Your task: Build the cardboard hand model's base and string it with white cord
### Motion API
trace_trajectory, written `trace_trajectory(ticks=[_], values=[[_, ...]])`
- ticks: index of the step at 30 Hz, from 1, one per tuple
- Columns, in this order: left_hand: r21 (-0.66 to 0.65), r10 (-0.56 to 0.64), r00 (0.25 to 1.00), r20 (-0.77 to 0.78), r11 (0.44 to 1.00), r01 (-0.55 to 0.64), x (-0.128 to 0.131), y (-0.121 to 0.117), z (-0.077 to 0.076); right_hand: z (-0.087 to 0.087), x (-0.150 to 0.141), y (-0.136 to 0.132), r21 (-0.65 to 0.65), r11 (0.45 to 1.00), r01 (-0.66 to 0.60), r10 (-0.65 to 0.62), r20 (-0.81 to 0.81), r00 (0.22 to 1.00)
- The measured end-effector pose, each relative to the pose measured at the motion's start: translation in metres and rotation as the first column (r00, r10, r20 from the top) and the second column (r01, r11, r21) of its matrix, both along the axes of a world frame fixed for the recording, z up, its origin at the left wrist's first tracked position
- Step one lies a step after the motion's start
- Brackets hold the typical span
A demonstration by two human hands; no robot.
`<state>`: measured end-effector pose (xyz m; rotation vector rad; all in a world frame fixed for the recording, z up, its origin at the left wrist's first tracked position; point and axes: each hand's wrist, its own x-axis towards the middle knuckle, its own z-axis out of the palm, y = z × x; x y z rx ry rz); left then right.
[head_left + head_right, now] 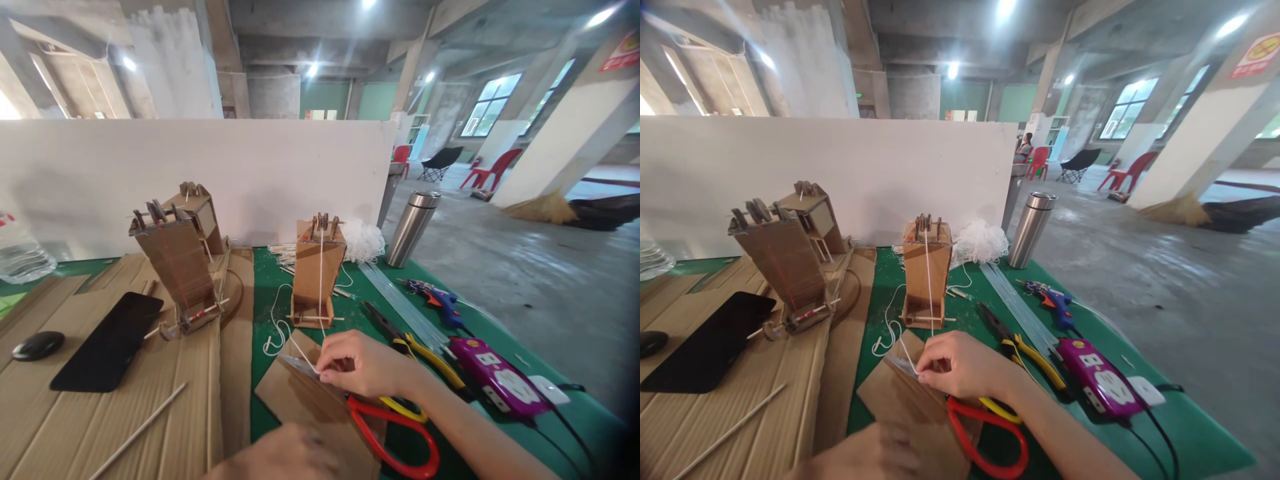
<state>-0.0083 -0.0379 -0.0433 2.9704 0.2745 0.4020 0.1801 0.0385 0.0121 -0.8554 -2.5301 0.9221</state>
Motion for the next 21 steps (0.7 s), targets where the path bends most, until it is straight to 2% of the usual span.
trace_trajectory(ticks=[2, 4, 5, 7, 9, 10, 11, 14, 21], values=[[0.051, 0.119, 0.989, 0.084, 0.991, -0.123, -0.008, 0.014, 0.022, -0.001, 0.0, -0.001, 0.033, 0.999, -0.034, 0.035, -0.003, 0.999], [-0.003, 0.34, 0.931, 0.13, 0.939, -0.343, -0.017, 0.03, 0.045, -0.002, -0.001, -0.002, 0.074, 0.995, -0.06, 0.06, -0.001, 0.998], [-0.023, 0.478, 0.867, 0.141, 0.877, -0.48, -0.021, 0.039, 0.055, -0.002, -0.001, -0.002, 0.091, 0.994, -0.066, 0.066, 0.0, 0.998], [-0.008, 0.679, 0.725, 0.115, 0.731, -0.682, -0.028, 0.059, 0.066, -0.001, -0.002, -0.003, 0.122, 0.991, -0.055, 0.057, -0.006, 0.998], [0.019, 0.815, 0.579, 0.008, 0.579, -0.815, -0.029, 0.077, 0.068, -0.001, -0.002, -0.002, 0.163, 0.987, -0.013, 0.018, -0.026, 0.999], [0.031, 0.838, 0.542, -0.062, 0.544, -0.839, -0.027, 0.085, 0.067, -0.001, -0.002, -0.001, 0.185, 0.983, 0.014, -0.007, -0.039, 0.999], [0.038, 0.848, 0.516, -0.123, 0.523, -0.851, -0.025, 0.091, 0.065, -0.001, -0.001, 0.0, 0.205, 0.978, 0.04, -0.031, -0.051, 0.998], [0.034, 0.83, 0.503, -0.241, 0.525, -0.85, -0.015, 0.104, 0.059, -0.002, 0.001, 0.004, 0.238, 0.968, 0.081, -0.063, -0.083, 0.995], [-0.017, 0.823, 0.508, -0.253, 0.521, -0.853, -0.01, 0.117, 0.045, -0.003, 0.003, 0.005, 0.258, 0.959, 0.114, -0.081, -0.134, 0.988]])
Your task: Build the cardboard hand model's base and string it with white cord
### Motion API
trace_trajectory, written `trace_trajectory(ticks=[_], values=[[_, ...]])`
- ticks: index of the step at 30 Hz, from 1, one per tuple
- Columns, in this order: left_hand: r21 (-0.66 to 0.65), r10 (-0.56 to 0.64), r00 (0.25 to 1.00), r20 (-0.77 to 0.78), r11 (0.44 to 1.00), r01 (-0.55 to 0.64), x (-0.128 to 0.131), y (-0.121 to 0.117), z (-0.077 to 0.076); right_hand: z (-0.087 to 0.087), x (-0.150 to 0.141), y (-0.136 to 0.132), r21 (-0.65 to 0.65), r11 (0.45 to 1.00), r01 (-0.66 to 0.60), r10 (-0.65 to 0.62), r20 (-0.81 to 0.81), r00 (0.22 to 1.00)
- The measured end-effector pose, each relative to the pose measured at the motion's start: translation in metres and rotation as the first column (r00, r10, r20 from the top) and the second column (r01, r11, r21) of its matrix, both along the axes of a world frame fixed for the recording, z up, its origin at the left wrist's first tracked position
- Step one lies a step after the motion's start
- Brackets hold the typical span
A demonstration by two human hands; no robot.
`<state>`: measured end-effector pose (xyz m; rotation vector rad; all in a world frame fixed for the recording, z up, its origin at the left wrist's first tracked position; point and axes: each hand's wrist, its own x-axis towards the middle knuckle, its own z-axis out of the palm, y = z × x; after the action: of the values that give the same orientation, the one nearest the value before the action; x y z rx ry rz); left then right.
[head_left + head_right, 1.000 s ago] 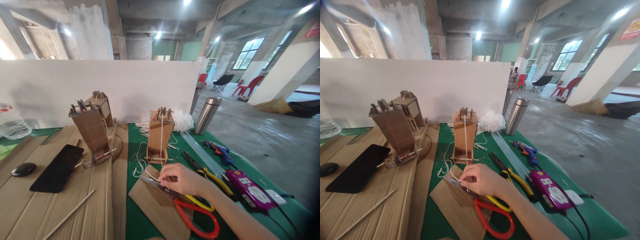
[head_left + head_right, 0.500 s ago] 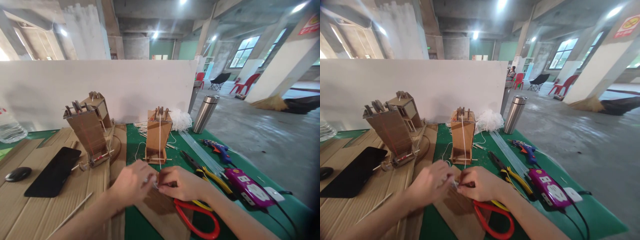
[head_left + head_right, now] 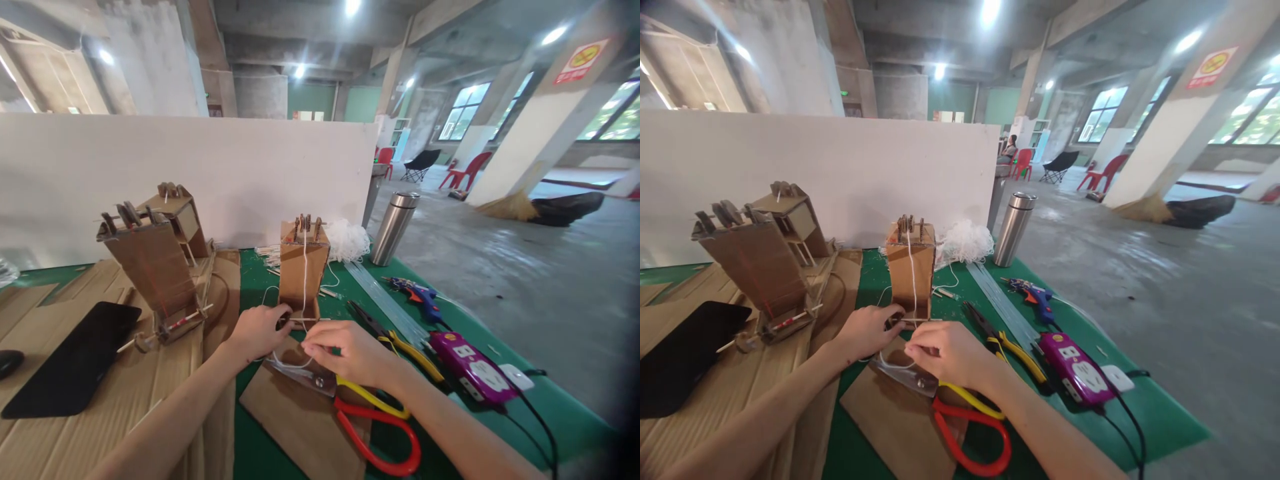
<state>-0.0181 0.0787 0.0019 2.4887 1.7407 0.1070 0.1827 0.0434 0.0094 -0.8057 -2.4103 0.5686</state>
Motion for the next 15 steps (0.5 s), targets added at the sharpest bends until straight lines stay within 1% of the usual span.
trace_trajectory(ticks=[2, 3, 4, 5, 6, 7, 8, 9, 10, 12, 13, 15], values=[[-0.001, 0.004, 1.0, 0.025, 1.0, -0.004, -0.002, 0.001, -0.003, 0.005, 0.007, 0.004, -0.005, 0.996, 0.087, -0.087, 0.004, 0.996], [-0.001, 0.004, 0.999, 0.038, 1.0, -0.004, -0.002, 0.001, -0.005, 0.009, 0.014, 0.008, -0.001, 0.986, 0.168, -0.168, 0.028, 0.985], [0.0, 0.002, 0.999, 0.05, 1.0, -0.002, -0.003, 0.001, -0.006, 0.013, 0.023, 0.014, 0.008, 0.961, 0.278, -0.278, 0.07, 0.958], [0.002, 0.0, 0.998, 0.059, 1.0, 0.0, -0.003, 0.001, -0.007, 0.016, 0.034, 0.021, 0.026, 0.921, 0.389, -0.388, 0.148, 0.91], [0.003, -0.002, 0.998, 0.067, 1.0, 0.002, -0.004, 0.001, -0.008, 0.019, 0.048, 0.029, 0.077, 0.843, 0.533, -0.535, 0.221, 0.815], [0.003, -0.003, 0.997, 0.073, 1.0, 0.003, -0.004, 0.002, -0.009, 0.02, 0.063, 0.038, 0.136, 0.737, 0.662, -0.667, 0.308, 0.678], [0.004, -0.002, 0.997, 0.077, 1.0, 0.002, -0.004, 0.002, -0.01, 0.02, 0.079, 0.047, 0.178, 0.626, 0.759, -0.753, 0.391, 0.529], [0.003, 0.0, 0.997, 0.079, 1.0, 0.0, -0.004, 0.002, -0.011, 0.019, 0.095, 0.055, 0.188, 0.522, 0.832, -0.787, 0.483, 0.384], [0.004, 0.002, 0.997, 0.078, 1.0, -0.002, -0.003, 0.002, -0.011, 0.016, 0.11, 0.062, 0.197, 0.461, 0.865, -0.798, 0.519, 0.307], [0.01, 0.004, 0.997, 0.071, 1.0, -0.005, -0.003, 0.001, -0.011, 0.008, 0.135, 0.071, 0.214, 0.386, 0.897, -0.802, 0.559, 0.212], [0.016, 0.005, 0.998, 0.063, 1.0, -0.007, -0.003, 0.001, -0.01, 0.004, 0.144, 0.074, 0.218, 0.359, 0.908, -0.801, 0.571, 0.18], [0.032, 0.012, 0.999, 0.041, 0.999, -0.013, -0.003, -0.002, -0.008, -0.006, 0.156, 0.077, 0.213, 0.329, 0.92, -0.801, 0.58, 0.152]])
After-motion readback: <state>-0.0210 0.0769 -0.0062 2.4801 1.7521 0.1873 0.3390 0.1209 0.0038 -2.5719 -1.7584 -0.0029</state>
